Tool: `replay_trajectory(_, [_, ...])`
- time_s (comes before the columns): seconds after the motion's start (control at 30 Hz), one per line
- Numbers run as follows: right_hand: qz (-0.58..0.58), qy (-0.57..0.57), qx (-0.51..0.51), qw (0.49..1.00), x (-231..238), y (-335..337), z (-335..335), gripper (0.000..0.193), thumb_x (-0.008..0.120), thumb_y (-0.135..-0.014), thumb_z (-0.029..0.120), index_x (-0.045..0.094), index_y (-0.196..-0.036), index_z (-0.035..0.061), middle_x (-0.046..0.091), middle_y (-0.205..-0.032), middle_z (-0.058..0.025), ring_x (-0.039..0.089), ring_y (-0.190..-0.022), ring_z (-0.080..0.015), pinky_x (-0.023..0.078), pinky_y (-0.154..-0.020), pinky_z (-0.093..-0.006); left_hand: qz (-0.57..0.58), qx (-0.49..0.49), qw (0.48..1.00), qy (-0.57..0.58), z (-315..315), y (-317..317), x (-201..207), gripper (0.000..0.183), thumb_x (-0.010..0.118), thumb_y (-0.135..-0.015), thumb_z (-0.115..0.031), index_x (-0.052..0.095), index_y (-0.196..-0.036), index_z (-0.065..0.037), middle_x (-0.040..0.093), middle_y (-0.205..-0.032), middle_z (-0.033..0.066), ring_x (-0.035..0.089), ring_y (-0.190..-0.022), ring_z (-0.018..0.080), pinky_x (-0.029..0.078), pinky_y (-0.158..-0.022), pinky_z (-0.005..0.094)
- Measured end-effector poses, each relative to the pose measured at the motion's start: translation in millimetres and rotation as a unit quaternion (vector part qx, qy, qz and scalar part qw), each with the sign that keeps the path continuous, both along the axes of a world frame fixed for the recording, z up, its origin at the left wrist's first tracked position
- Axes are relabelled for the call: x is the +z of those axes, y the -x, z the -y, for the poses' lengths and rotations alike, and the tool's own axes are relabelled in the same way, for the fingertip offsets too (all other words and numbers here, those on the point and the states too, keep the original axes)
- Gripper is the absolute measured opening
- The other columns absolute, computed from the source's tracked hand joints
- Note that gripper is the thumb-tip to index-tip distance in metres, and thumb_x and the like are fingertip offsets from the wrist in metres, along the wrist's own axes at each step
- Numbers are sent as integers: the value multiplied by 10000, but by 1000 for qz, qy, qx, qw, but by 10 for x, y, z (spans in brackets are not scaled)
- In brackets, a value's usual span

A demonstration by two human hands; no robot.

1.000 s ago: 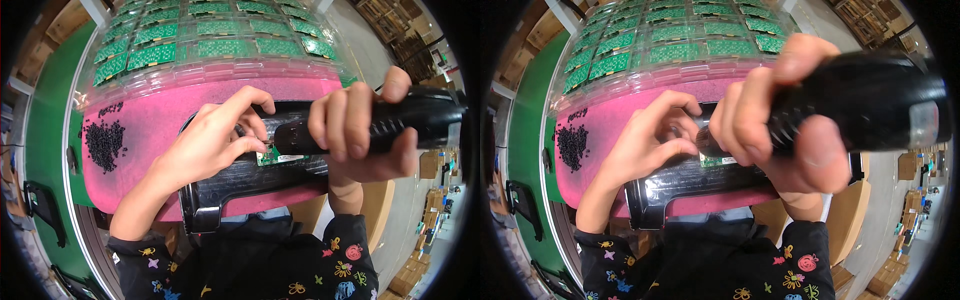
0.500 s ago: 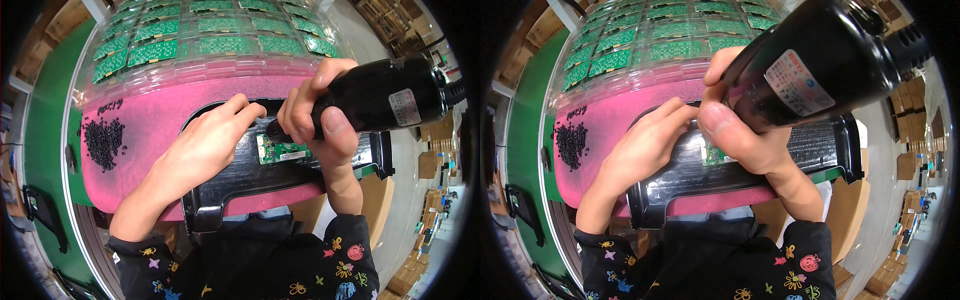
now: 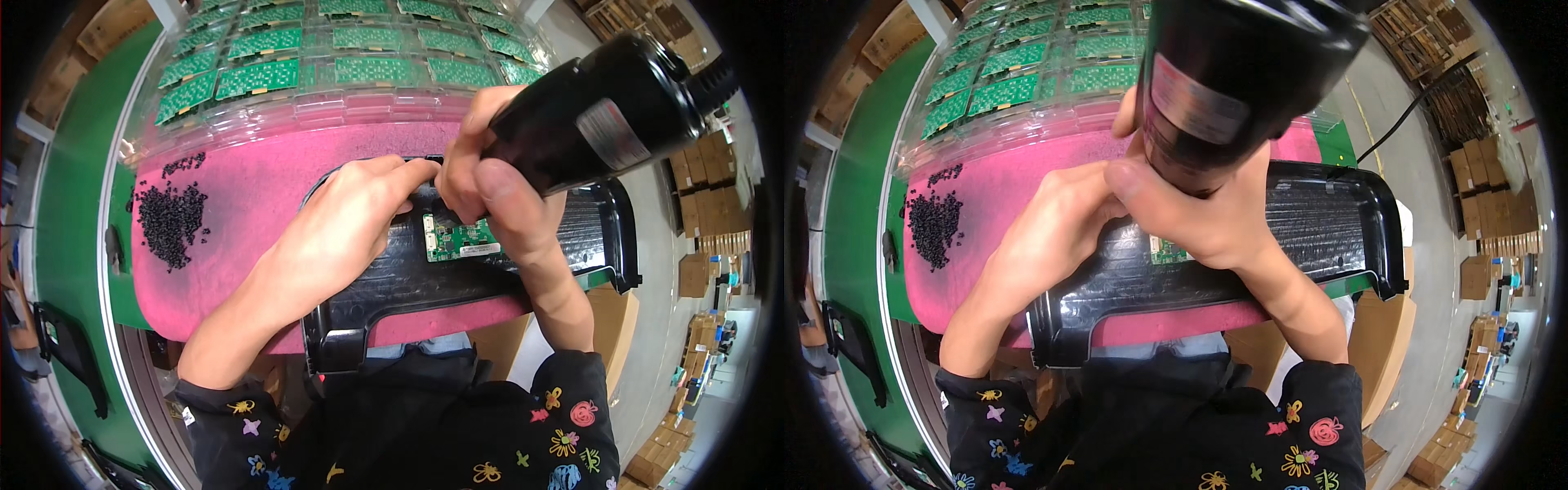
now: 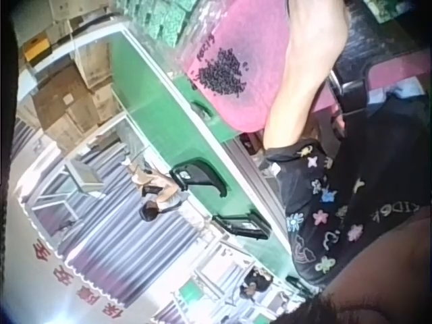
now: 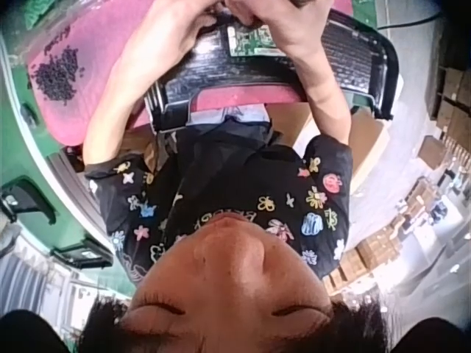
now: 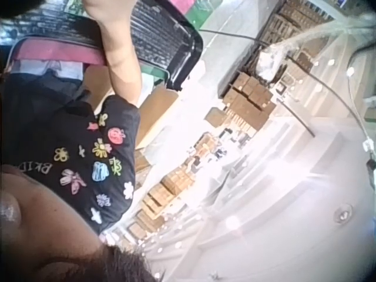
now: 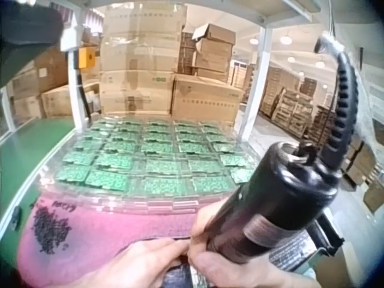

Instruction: Screw circuit boards into plastic housings and pack them into a box.

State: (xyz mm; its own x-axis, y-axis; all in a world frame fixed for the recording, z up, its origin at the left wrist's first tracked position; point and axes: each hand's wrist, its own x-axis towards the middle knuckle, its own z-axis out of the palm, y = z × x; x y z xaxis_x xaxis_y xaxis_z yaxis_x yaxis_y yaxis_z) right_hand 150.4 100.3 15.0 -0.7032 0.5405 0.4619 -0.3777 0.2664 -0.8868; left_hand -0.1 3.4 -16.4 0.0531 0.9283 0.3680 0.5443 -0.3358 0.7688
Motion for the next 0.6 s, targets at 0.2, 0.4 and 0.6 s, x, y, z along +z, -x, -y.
replay_trajectory(0.2, [-9, 36, 4, 999, 32, -48, 26, 365, 596, -883, 293, 418, -1088, 49, 414, -539, -17, 394, -433, -110, 360, -441, -264, -39, -19, 999, -11, 3, -15, 28, 395, 571, -731, 123, 578, -1116, 34, 600, -911, 212, 600, -902, 416, 494, -771, 448])
replay_trajectory(0.4, [-6, 30, 10, 999, 6, -4, -56, 335, 602, -877, 262, 428, -1063, 46, 411, -543, -19, 381, -434, -113, 356, -432, -261, -33, -45, 998, 11, -28, -11, 20, 354, 597, -737, 93, 570, -1085, 42, 595, -932, 211, 588, -910, 418, 480, -776, 457])
replay_trajectory(0.6, [-11, 27, 7, 1000, -3, 25, -81, 316, 607, -880, 257, 445, -1035, 35, 416, -545, -20, 386, -432, -112, 360, -437, -263, -30, -44, 999, 7, -50, -17, -9, 321, 611, -750, 77, 566, -1066, 44, 600, -949, 211, 586, -914, 419, 476, -772, 459])
